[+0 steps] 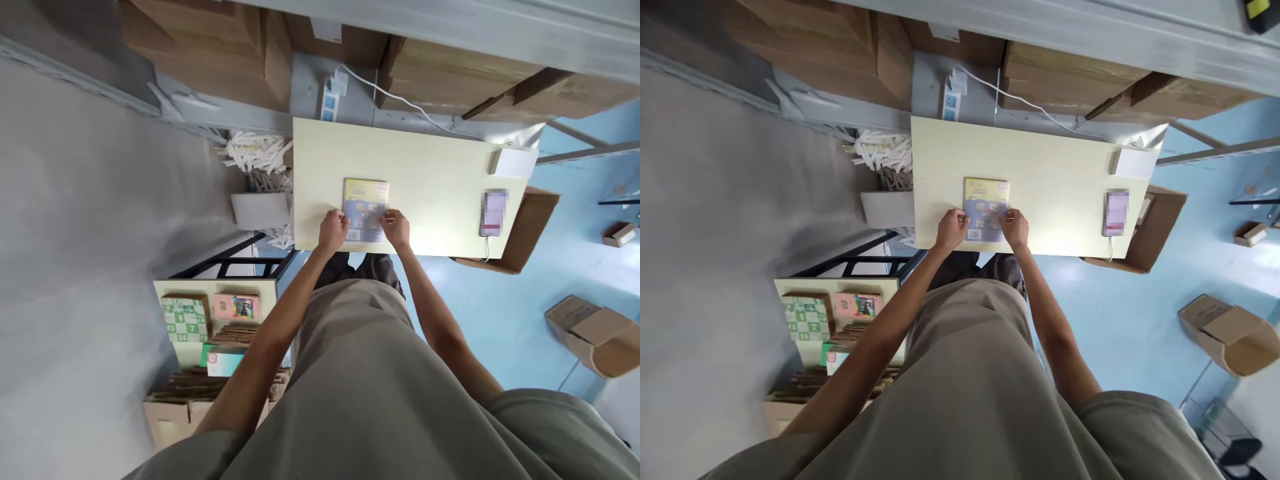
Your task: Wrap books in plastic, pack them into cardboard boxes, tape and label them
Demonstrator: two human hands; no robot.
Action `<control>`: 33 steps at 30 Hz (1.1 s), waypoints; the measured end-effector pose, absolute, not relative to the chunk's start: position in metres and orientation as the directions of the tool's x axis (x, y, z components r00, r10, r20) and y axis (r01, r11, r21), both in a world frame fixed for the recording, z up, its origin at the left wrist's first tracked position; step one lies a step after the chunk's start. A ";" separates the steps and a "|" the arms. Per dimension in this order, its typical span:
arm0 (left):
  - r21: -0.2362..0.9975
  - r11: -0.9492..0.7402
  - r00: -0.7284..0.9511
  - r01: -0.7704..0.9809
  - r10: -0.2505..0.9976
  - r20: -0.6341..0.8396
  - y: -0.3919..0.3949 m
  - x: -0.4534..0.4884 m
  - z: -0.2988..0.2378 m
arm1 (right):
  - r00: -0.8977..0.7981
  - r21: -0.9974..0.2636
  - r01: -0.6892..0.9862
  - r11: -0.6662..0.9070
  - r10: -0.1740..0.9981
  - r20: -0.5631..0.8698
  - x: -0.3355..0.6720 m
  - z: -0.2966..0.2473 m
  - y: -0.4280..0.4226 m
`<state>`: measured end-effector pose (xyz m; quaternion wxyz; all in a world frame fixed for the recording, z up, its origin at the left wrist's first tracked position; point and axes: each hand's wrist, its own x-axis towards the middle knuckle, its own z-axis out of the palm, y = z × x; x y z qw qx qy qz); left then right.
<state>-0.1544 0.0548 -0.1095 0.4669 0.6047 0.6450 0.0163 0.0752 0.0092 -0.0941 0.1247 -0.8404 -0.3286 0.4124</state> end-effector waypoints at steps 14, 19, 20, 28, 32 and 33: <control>0.680 0.455 -0.061 0.575 0.853 -0.519 0.054 -0.152 -0.109 | 0.209 -0.824 0.185 -0.535 0.841 -0.499 0.049 -0.055 0.034; 0.725 0.389 -0.137 0.569 0.914 -0.383 0.050 -0.140 -0.081 | 0.140 -0.903 0.036 -0.429 0.897 -0.420 0.081 -0.025 0.027; 0.733 0.386 -0.123 0.560 0.914 -0.387 0.048 -0.133 -0.078 | 0.133 -0.903 0.027 -0.428 0.897 -0.421 0.093 -0.021 0.024; 0.713 0.360 -0.029 0.602 0.902 -0.431 0.023 -0.029 -0.085 | 0.203 -0.855 0.092 -0.510 0.850 -0.486 0.210 -0.048 -0.005; 0.622 0.424 -0.016 0.659 0.834 -0.551 0.022 0.015 -0.102 | 0.293 -0.743 0.165 -0.648 0.752 -0.591 0.241 -0.085 -0.002; 0.609 0.423 -0.009 0.671 0.826 -0.564 0.021 0.022 -0.105 | 0.312 -0.711 0.181 -0.679 0.725 -0.613 0.244 -0.092 -0.001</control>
